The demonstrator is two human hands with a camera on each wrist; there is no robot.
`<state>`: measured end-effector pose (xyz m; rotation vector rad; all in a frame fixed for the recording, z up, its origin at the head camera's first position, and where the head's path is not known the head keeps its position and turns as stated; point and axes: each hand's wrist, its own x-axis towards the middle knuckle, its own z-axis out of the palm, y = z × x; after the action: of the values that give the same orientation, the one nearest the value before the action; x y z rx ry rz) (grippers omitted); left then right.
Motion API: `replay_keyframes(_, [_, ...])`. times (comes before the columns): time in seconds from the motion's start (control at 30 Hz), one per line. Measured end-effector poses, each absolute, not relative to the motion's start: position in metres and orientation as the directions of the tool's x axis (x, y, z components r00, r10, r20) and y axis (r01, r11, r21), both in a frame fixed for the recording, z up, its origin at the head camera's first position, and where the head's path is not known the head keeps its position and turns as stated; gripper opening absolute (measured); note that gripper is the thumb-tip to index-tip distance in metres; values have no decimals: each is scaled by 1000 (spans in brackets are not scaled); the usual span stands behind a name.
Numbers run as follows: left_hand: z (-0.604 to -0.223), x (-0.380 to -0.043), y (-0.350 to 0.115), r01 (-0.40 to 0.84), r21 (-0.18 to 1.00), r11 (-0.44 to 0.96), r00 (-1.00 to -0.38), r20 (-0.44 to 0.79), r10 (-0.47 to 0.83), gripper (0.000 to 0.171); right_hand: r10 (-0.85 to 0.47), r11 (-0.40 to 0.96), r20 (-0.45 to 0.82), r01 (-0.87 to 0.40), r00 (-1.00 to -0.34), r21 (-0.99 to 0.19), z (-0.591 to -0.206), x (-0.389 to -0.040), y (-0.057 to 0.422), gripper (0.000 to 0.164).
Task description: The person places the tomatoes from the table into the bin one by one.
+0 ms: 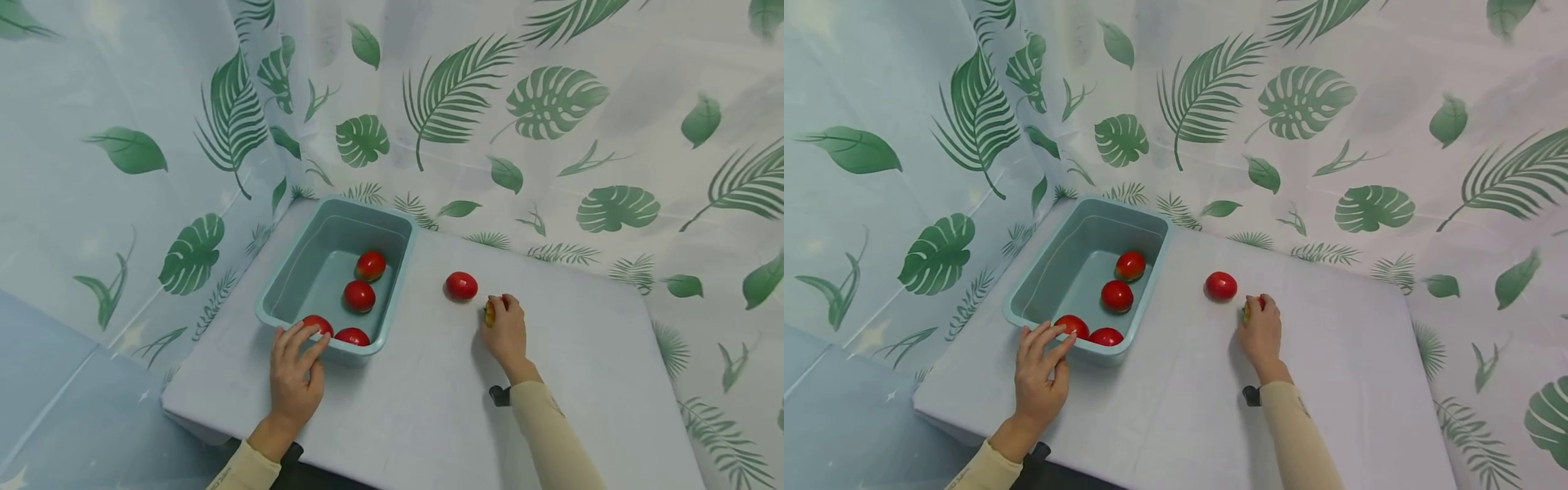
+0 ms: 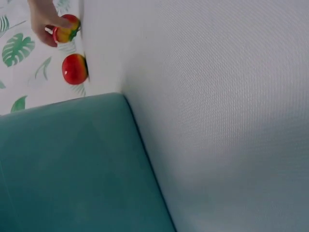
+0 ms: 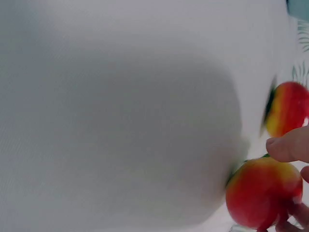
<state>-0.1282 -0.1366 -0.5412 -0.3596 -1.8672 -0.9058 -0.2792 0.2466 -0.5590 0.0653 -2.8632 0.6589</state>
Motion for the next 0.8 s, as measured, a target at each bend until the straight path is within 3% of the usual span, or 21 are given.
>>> replay_keyframes(0.43, [-542, -128, -137, 597, 436, 674, -474, 869, -143, 39, 231, 870, 71, 174, -970, -462, -572, -272, 272, 72])
replay_keyframes(0.63, [-540, -128, -137, 596, 442, 671, -476, 867, -148, 39, 277, 801, 64, 194, -959, -567, -567, -269, 267, 83])
replay_keyframes(0.8, [-540, -128, -137, 593, 444, 672, -482, 864, -145, 39, 248, 732, 91, 125, -965, -670, -556, -267, 253, 83])
